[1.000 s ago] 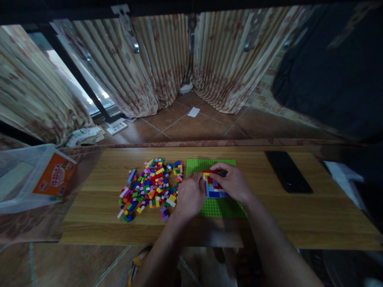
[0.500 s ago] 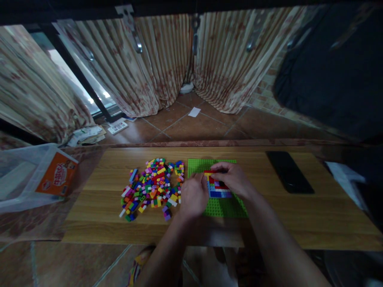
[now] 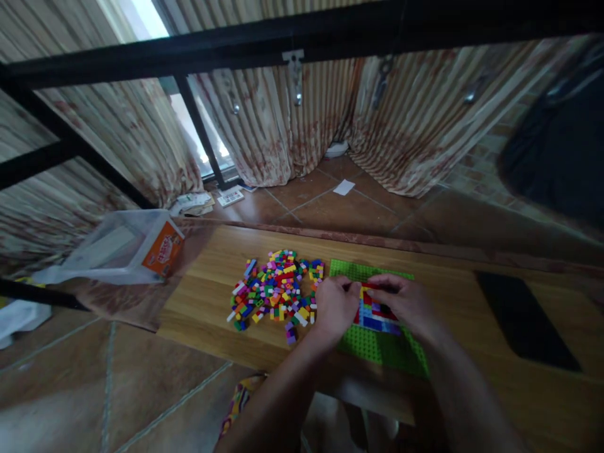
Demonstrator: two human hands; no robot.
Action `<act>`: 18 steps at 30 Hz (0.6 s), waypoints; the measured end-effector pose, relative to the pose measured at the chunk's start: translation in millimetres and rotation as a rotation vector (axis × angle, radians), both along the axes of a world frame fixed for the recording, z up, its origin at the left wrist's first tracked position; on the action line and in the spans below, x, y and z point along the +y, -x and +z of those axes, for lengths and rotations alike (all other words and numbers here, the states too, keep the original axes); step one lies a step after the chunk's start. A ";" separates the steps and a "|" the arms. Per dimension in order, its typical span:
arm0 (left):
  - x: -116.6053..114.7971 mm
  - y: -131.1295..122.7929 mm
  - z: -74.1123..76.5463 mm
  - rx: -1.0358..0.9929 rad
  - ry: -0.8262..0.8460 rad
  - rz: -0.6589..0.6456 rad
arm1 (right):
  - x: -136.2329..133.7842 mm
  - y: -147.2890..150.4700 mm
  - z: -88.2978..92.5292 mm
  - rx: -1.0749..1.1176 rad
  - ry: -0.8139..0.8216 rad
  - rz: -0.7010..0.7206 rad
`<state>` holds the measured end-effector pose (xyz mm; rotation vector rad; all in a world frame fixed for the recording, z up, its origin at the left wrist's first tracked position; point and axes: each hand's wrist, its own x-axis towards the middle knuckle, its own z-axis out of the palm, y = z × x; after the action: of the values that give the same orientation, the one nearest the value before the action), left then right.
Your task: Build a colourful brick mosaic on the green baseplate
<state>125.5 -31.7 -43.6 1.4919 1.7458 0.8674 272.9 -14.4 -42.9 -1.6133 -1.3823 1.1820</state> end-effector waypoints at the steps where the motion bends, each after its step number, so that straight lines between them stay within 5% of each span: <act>1: -1.0 -0.1 0.8 0.001 -0.001 -0.009 | -0.1 -1.0 -1.0 -0.005 0.006 0.008; 7: -3.5 14.9 13.4 0.168 -0.066 -0.039 | -1.0 -9.2 -6.2 -0.116 0.014 0.083; 18: 14.3 114.4 22.9 0.547 -0.014 0.168 | -5.4 -16.7 3.7 -0.462 -0.090 -0.012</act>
<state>11.1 -17.4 -20.8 1.7203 2.2865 0.5801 289.5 -19.8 -39.2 -1.9016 -1.6760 0.7503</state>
